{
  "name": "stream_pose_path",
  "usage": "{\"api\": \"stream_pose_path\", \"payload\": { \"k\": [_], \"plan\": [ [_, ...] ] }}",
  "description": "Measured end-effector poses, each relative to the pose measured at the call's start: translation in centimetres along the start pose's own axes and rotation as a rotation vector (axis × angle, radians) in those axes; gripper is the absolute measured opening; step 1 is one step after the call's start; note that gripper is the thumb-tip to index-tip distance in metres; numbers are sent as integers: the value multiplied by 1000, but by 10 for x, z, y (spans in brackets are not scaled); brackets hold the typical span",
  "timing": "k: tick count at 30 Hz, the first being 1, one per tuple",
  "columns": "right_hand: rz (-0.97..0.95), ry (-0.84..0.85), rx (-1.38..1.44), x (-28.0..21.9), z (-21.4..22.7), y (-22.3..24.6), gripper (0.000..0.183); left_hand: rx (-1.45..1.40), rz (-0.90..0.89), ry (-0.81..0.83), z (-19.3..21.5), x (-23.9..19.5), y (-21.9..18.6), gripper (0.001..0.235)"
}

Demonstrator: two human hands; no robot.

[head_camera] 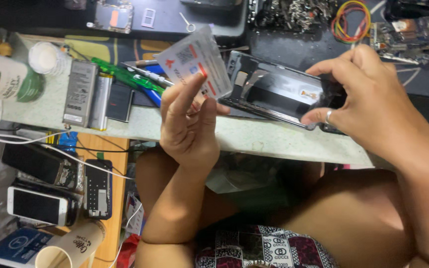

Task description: The person uses a metal prying tool to separate the back cover of a smartphone, then removes a protective film from the internal components. The person continues to pry and peel adhesive layers from the phone's interior.

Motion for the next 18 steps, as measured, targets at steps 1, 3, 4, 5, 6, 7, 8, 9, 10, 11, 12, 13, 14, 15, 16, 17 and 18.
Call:
{"api": "stream_pose_path", "payload": {
  "k": [1,3,4,5,6,7,8,9,10,11,12,13,14,15,16,17,18],
  "plan": [
    [-15,14,54,2,0,-1,64,-2,-5,8,-1,0,0,34],
    [2,2,124,4,2,-2,55,-9,-2,22,-2,0,2,34],
    [35,-24,140,5,4,-2,51,-14,1,28,-2,-1,2,34],
    [68,-49,156,5,6,-1,46,-18,4,35,-1,-1,3,34],
    [60,-50,151,4,5,-3,44,-26,2,41,-1,-1,3,34],
    [54,-56,146,5,5,-4,41,-36,2,44,-2,-1,4,34],
    [49,-62,141,5,5,-5,39,-46,1,48,-3,-1,4,33],
    [52,-63,155,5,6,-6,36,-58,7,48,-3,-1,4,33],
    [56,-65,169,6,7,-7,34,-62,14,51,-4,-1,3,33],
    [63,-67,183,6,8,-7,32,-65,17,54,-4,0,3,33],
    [66,-68,197,6,8,-7,31,-60,21,60,-5,0,2,35],
    [69,-67,209,6,8,-7,31,-53,25,62,-5,1,2,34],
    [72,-66,222,6,9,-7,30,-46,28,63,-6,1,1,34],
    [64,-67,238,6,9,-8,30,-37,33,61,-6,1,2,32],
    [55,-68,255,6,9,-8,30,-24,36,62,-7,1,1,30],
    [48,-70,271,6,10,-9,29,-11,37,63,-7,2,2,27],
    [58,-81,265,6,10,-8,30,6,37,68,-8,2,2,23]
  ]
}}
Point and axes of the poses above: each hand's wrist, its own x-axis towards the middle knuckle, its own z-axis out of the back of the hand, y = z × x, the point moved 5 cm from there along x, towards the middle knuckle, and after that the axes turned 6 degrees about -z, right-handed, at the moved point
